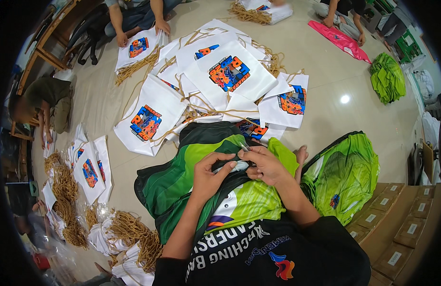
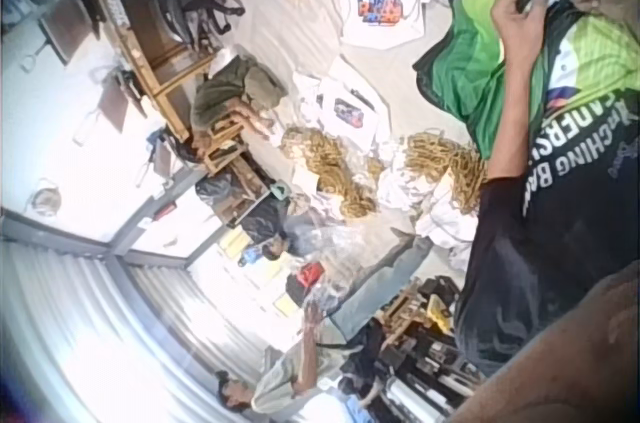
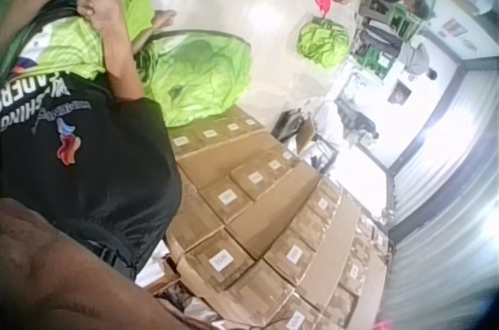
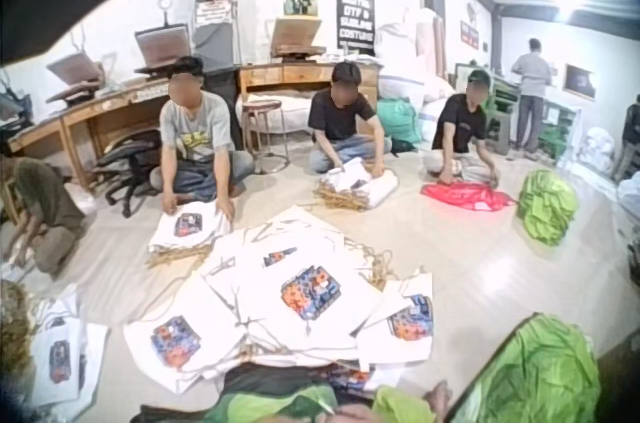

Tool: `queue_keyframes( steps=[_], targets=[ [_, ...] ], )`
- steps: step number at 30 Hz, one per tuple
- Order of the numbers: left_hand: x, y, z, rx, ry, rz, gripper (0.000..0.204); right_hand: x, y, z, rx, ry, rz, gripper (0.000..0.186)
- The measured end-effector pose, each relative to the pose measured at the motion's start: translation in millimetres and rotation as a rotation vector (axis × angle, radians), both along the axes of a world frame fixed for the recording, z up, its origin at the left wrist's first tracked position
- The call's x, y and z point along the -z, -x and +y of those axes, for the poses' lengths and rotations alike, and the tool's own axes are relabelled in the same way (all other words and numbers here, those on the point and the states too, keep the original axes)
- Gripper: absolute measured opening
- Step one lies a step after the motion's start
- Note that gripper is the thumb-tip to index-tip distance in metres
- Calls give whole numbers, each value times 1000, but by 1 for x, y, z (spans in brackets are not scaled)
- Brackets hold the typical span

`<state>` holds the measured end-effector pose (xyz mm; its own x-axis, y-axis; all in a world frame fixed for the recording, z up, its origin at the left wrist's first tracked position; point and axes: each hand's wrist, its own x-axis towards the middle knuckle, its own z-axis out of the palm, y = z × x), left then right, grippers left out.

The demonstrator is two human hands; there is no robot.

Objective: The person sits on the floor and uses a needle and thread to sew a green drawstring bag. They repeatedly insert the needle through the fabric and pull the thread to secure the stitching. Other people are visible in the background working on white bags.

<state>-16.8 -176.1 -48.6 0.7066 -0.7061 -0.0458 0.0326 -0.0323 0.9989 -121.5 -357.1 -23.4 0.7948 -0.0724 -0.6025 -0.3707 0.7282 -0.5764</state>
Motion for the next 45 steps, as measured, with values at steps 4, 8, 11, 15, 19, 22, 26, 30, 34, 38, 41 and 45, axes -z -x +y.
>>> queue_keyframes(
  steps=[4,8,11,15,19,22,26,30,34,38,41,45],
  targets=[
    [3,-3,3,29,-26,71,11,-2,-1,0,-41,72,-2,17],
    [2,-3,4,22,22,158,11,4,-3,1,-2,35,-5,19],
    [12,-5,5,21,58,194,11,4,-4,2,17,1,32,20],
    [19,-4,3,-25,63,211,14,14,-5,2,-1,109,21,23],
    [21,-6,1,-11,45,255,16,50,-3,8,146,960,-167,25],
    [11,-6,4,-29,-30,249,17,24,-5,17,245,1503,-329,25],
    [14,-4,0,-55,55,203,16,-18,5,34,60,1473,-264,20],
    [3,-1,-2,-35,40,181,18,-36,9,37,-61,1538,-311,21],
    [4,-1,1,-20,7,127,18,-30,6,39,-32,1622,-346,22],
    [-1,1,0,-29,-19,125,19,-28,4,40,-29,1624,-331,20],
    [-2,6,-3,-43,3,80,18,-26,1,40,-3,1641,-334,20],
    [10,8,-2,-47,-4,24,19,-18,-1,41,0,1656,-338,19]
  ],
)
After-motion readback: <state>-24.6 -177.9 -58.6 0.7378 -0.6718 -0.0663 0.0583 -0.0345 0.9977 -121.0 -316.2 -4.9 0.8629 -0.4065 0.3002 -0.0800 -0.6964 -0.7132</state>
